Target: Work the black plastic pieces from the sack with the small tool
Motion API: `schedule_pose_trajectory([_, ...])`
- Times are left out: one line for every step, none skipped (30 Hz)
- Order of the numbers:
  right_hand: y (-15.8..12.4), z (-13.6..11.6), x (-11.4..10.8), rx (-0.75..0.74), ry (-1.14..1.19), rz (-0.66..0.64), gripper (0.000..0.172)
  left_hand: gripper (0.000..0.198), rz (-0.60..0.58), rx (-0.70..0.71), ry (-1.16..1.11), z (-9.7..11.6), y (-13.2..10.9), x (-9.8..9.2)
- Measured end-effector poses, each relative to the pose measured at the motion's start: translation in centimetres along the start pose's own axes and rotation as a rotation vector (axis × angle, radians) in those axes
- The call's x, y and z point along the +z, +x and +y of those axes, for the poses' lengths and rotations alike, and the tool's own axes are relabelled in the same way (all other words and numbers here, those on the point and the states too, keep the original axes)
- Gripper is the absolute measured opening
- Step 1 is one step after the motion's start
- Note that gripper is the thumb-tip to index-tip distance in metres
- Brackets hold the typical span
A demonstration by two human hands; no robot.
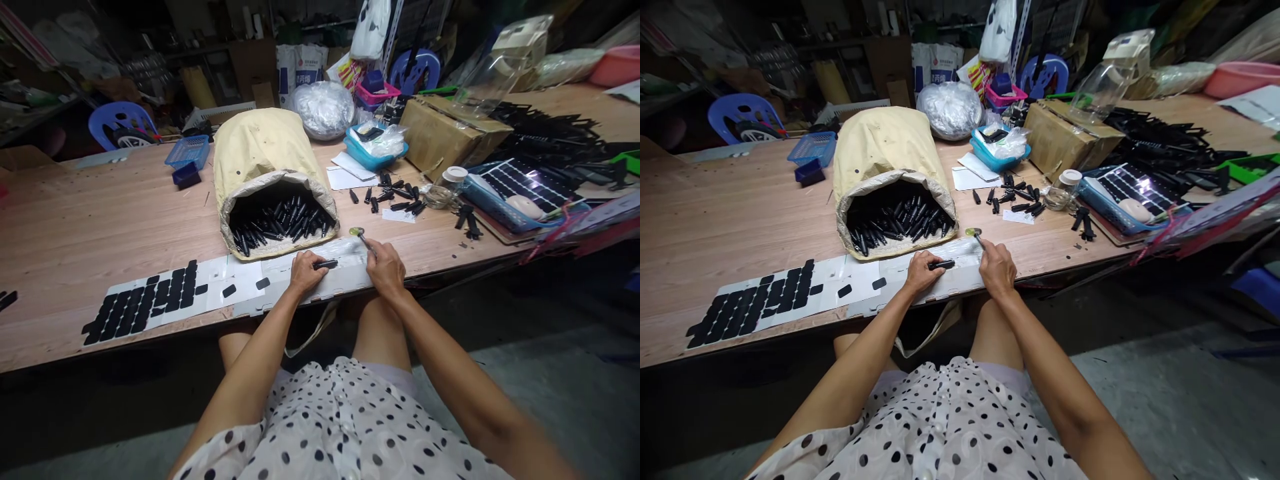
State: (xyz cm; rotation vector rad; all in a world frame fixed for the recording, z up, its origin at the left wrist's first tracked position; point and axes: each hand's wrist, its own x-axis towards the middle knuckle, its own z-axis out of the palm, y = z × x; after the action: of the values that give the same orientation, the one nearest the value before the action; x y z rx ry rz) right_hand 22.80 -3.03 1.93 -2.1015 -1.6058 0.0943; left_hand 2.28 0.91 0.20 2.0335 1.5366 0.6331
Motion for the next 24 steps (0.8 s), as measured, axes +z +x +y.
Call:
schedule_pose_trajectory([0.9, 0.5, 0.1, 0.041, -0.052, -0.011, 0.041, 0.018, -0.002, -0.001, 0.004, 0.0, 0.0, 0.0])
schedule_pose_trajectory([1.6, 0.9, 0.2, 0.072, -0.095, -0.023, 0.04, 0.018, -0.004, -0.001, 0.008, 0.0, 0.0, 0.0])
schedule_pose_trajectory([2.1, 1.3, 0.4, 0.094, -0.133, -0.03, 0.038, 0.018, -0.005, -0.001, 0.012, -0.1, 0.0, 0.0])
schedule_pose_trajectory([2.4, 1.6, 0.7, 0.107, -0.167, -0.029, 0.037, 0.017, -0.006, -0.001, 0.014, -0.2, 0.0, 0.1])
schedule_pose_trajectory([2.5, 1.8, 1.1, 0.111, -0.196, -0.02, 0.037, 0.018, -0.006, 0.003, 0.016, -0.3, 0.0, 0.1])
schedule_pose_trajectory([2.5, 1.9, 1.4, 0.108, -0.22, -0.003, 0.037, 0.018, -0.007, 0.009, 0.015, -0.4, 0.0, 0.1])
schedule_pose_trajectory([2.4, 1.9, 1.7, 0.099, -0.24, 0.018, 0.037, 0.018, -0.008, 0.018, 0.014, -0.6, 0.0, 0.1])
schedule_pose_trajectory([2.2, 1.9, 1.9, 0.088, -0.257, 0.039, 0.037, 0.018, -0.01, 0.028, 0.012, -0.7, 0.0, 0.1])
schedule_pose_trajectory([2.0, 1.9, 2.2, 0.077, -0.269, 0.058, 0.037, 0.019, -0.013, 0.037, 0.01, -0.8, 0.0, 0.1])
schedule_pose_trajectory([1.8, 1.8, 2.3, 0.068, -0.279, 0.071, 0.037, 0.02, -0.018, 0.043, 0.008, -0.9, 0.0, 0.0])
schedule_pose_trajectory([1.7, 1.7, 2.4, 0.062, -0.289, 0.079, 0.037, 0.022, -0.024, 0.047, 0.006, -1.0, -0.1, 0.0])
schedule_pose_trajectory([1.6, 1.7, 2.5, 0.061, -0.298, 0.083, 0.037, 0.023, -0.03, 0.046, 0.007, -1.1, -0.1, 0.0])
schedule_pose_trajectory([1.6, 1.6, 2.5, 0.063, -0.307, 0.084, 0.037, 0.025, -0.037, 0.044, 0.008, -1.1, 0.0, -0.1])
schedule_pose_trajectory([1.6, 1.6, 2.5, 0.064, -0.313, 0.083, 0.037, 0.026, -0.043, 0.04, 0.011, -1.1, 0.0, -0.1])
schedule_pose_trajectory([1.7, 1.6, 2.5, 0.066, -0.317, 0.081, 0.037, 0.027, -0.046, 0.036, 0.014, -1.0, 0.1, -0.1])
schedule_pose_trajectory([1.7, 1.7, 2.5, 0.065, -0.319, 0.079, 0.037, 0.028, -0.047, 0.033, 0.018, -0.9, 0.3, -0.1])
schedule_pose_trajectory([1.8, 1.7, 2.5, 0.063, -0.318, 0.079, 0.037, 0.028, -0.043, 0.031, 0.019, -0.8, 0.4, -0.1])
schedule_pose_trajectory([1.8, 1.8, 2.6, 0.059, -0.316, 0.081, 0.036, 0.028, -0.032, 0.032, 0.017, -0.6, 0.4, -0.1])
schedule_pose_trajectory([1.9, 1.9, 2.6, 0.055, -0.312, 0.084, 0.036, 0.028, -0.011, 0.043, 0.011, -0.4, 0.2, -0.1])
schedule_pose_trajectory([1.9, 2.0, 2.7, 0.051, -0.309, 0.089, 0.036, 0.028, 0.019, 0.068, 0.001, -0.3, -0.2, -0.2])
schedule_pose_trajectory([1.9, 2.1, 2.8, 0.049, -0.306, 0.094, 0.035, 0.028, 0.052, 0.113, -0.013, -0.1, -1.0, -0.2])
schedule_pose_trajectory([1.9, 2.2, 2.9, 0.047, -0.303, 0.1, 0.035, 0.028, 0.079, 0.178, -0.032, -0.1, -2.1, -0.1])
schedule_pose_trajectory([2.0, 2.3, 3.0, 0.045, -0.301, 0.106, 0.034, 0.029, 0.088, 0.256, -0.053, -0.1, -3.6, 0.0])
schedule_pose_trajectory([2.0, 2.4, 3.1, 0.043, -0.3, 0.111, 0.034, 0.031, 0.073, 0.338, -0.075, -0.3, -5.3, 0.3])
